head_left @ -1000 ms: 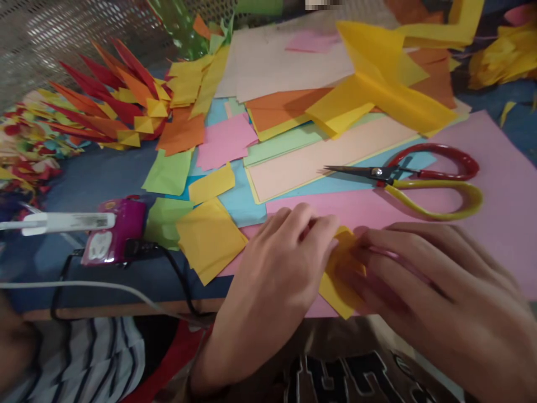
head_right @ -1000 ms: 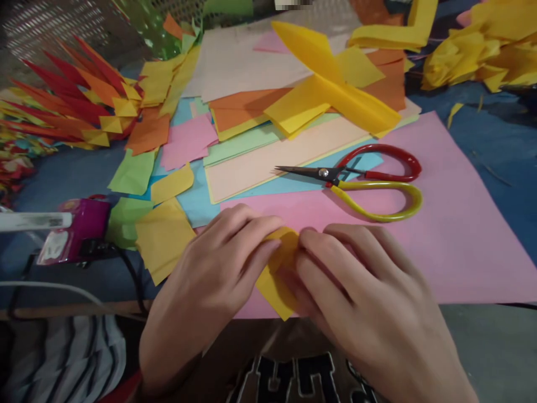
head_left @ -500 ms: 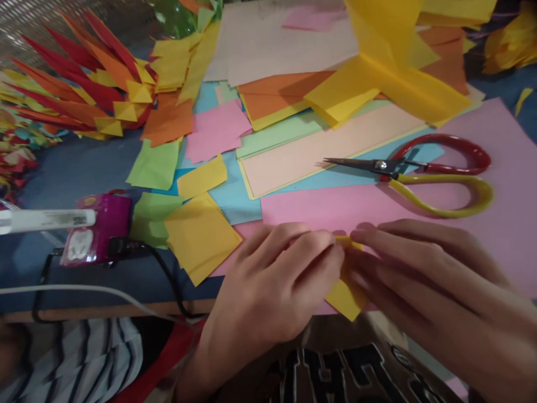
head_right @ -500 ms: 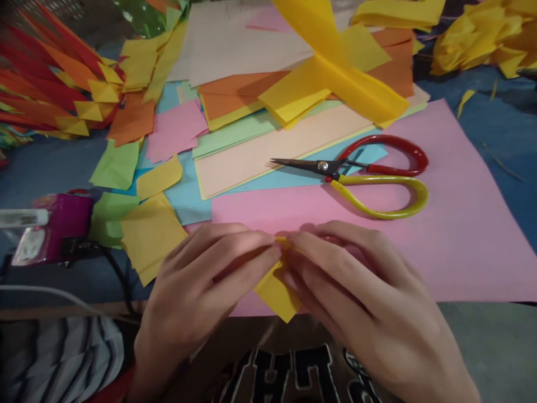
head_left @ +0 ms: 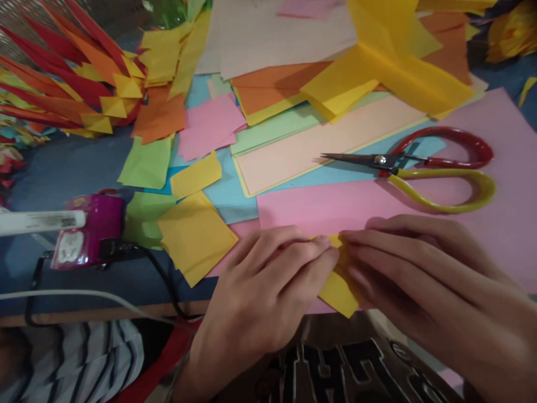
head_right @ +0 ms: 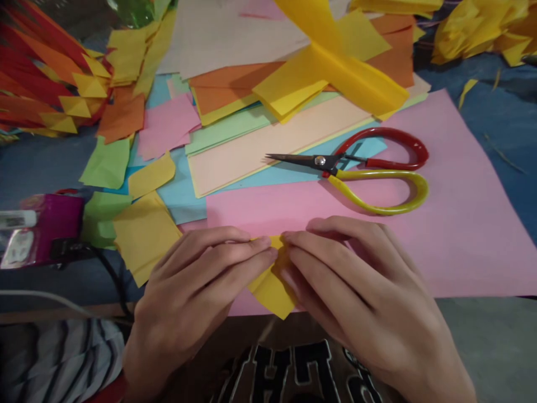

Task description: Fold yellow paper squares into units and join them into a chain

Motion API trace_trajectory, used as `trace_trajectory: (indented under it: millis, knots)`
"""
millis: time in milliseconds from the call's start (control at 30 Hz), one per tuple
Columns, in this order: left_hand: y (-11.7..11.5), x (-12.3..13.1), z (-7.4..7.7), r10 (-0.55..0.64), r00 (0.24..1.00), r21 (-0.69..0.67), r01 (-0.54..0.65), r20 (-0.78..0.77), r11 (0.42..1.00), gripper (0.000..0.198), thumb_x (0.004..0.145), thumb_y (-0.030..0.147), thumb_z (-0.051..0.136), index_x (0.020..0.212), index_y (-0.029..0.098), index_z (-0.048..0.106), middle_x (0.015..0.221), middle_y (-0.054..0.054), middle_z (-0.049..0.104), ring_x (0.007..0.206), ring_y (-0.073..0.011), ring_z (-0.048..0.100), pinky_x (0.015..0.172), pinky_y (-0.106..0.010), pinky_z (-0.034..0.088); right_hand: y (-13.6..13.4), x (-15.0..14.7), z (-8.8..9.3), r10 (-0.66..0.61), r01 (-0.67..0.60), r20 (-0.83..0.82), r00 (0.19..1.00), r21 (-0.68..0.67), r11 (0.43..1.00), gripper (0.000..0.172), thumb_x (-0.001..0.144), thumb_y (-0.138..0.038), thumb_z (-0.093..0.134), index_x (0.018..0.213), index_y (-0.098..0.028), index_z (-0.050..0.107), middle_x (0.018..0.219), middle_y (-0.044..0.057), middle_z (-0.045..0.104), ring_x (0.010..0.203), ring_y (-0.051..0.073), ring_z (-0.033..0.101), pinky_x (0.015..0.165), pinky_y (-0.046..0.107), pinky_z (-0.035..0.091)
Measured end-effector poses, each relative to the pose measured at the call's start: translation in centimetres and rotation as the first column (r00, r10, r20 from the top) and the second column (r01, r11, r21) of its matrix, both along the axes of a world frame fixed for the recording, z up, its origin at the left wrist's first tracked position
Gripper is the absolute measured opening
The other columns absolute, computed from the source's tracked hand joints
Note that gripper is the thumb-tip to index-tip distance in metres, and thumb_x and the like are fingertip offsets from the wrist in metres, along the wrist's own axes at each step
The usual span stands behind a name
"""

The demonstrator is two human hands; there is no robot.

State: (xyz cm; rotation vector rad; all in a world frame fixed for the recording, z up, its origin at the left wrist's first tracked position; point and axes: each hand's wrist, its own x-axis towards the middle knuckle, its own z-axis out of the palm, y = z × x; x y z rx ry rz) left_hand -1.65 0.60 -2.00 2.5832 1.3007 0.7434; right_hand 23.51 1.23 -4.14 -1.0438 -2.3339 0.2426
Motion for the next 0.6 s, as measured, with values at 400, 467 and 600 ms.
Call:
trace_trajectory:
  millis: [400,467,600]
  knots:
    - [-2.5,-0.6,1.2,0.097,0.993,0.06,-0.093,-0.062,0.994,0.031,0.104,0.017,0.075,0.134,0.025,0.077,0.14,0.001,0.08,0.129,-0.0246,0.069,0.11,-0.043,0.057,0.2,-0.5,0.0,-0.05,0.05,-0.008,0.999,0.049,0.997,0.047,0.092,-0.015,0.081,0.138,-0.015,0.073,0.139,0.007,0.073,0.124,0.031,0.067,0.11,0.051,0.057]
    - [-2.5,-0.5,1.1,-0.022,0.995,0.04,0.026,-0.094,0.999,0.029,0.11,0.019,0.067,0.137,0.025,0.075,0.144,0.003,0.077,0.132,-0.022,0.067,0.114,-0.042,0.054,0.4,-0.8,0.1,-0.052,0.048,0.043,0.998,0.084,0.995,0.051,0.094,-0.017,0.078,0.144,-0.012,0.069,0.143,0.009,0.071,0.128,0.036,0.066,0.112,0.056,0.055]
    - [-2.2,-0.2,0.6,-0.026,0.996,0.019,0.027,-0.082,0.999,0.029,0.109,0.016,0.068,0.137,0.016,0.075,0.14,-0.004,0.079,0.127,-0.0235,0.07,0.113,-0.041,0.054,0.7,-1.2,0.2,-0.056,0.051,0.051,0.997,0.088,0.995,0.049,0.098,-0.02,0.073,0.146,-0.014,0.067,0.145,0.008,0.07,0.132,0.037,0.064,0.116,0.055,0.053]
